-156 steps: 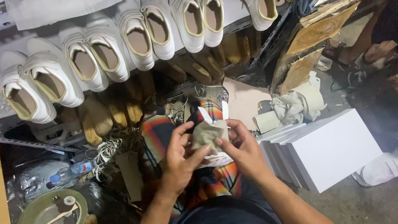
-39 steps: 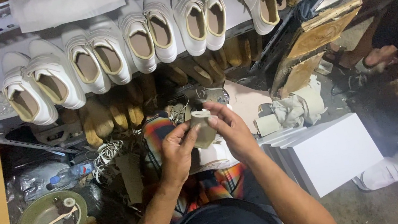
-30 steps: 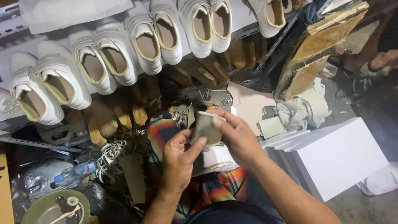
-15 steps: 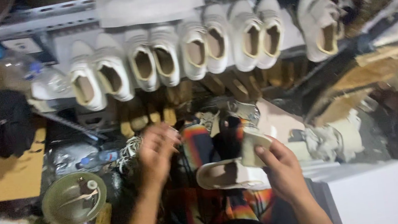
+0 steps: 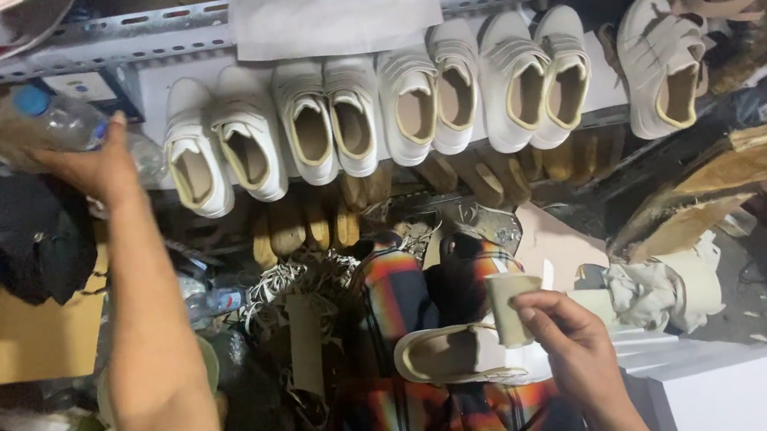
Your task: Cleaning a white sneaker using a cloth and liquid
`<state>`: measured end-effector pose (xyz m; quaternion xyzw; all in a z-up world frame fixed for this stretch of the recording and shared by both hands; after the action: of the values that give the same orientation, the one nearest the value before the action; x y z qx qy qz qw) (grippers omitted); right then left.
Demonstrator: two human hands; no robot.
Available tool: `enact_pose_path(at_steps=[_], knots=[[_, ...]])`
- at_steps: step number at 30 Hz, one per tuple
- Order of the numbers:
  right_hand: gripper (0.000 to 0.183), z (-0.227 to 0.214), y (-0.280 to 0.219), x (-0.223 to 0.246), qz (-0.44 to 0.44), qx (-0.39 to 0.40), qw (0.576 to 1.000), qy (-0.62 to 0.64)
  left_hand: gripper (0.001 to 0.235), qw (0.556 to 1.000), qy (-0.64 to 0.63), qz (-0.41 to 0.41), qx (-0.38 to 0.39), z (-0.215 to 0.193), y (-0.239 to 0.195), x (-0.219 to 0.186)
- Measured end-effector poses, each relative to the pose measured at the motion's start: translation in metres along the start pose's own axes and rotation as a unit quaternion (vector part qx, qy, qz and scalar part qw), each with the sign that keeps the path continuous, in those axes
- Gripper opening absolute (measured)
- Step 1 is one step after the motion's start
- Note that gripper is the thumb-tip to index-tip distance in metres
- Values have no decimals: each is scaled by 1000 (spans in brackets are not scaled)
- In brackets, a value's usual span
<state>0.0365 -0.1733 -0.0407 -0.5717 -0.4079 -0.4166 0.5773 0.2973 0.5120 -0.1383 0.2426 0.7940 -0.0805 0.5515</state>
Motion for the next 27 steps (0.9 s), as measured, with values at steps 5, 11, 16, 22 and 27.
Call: enact_pose_path(at_steps=[5,11,16,22,27], knots=[[28,15,-6,24,53,-2,998,-21,132,994,-18,107,27,14,72,64],[33,13,-6,29,33,22,997,-67,103,974,-47,215,51,-12,46,32],[50,13,-6,38,1,34,999,-29,91,921,96,376,40,-80,-118,-120],[55,14,-7,32,-51,73,996,-22,80,866,76,445,215,-119,-291,-232],[60,18,-20,42,-77,21,997,2,84,766,155,522,342,-110,-383,-234]])
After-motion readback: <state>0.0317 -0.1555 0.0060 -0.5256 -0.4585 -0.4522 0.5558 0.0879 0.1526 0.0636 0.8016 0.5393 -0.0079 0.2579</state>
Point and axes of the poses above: each hand's wrist, its own y-axis towards the middle knuckle, its own z-axis out of the palm, x = y × z, the point moved 4 cm from there along y, towards the middle knuckle, and after that the axes turned 7 degrees about x, right-handed, at the moved point
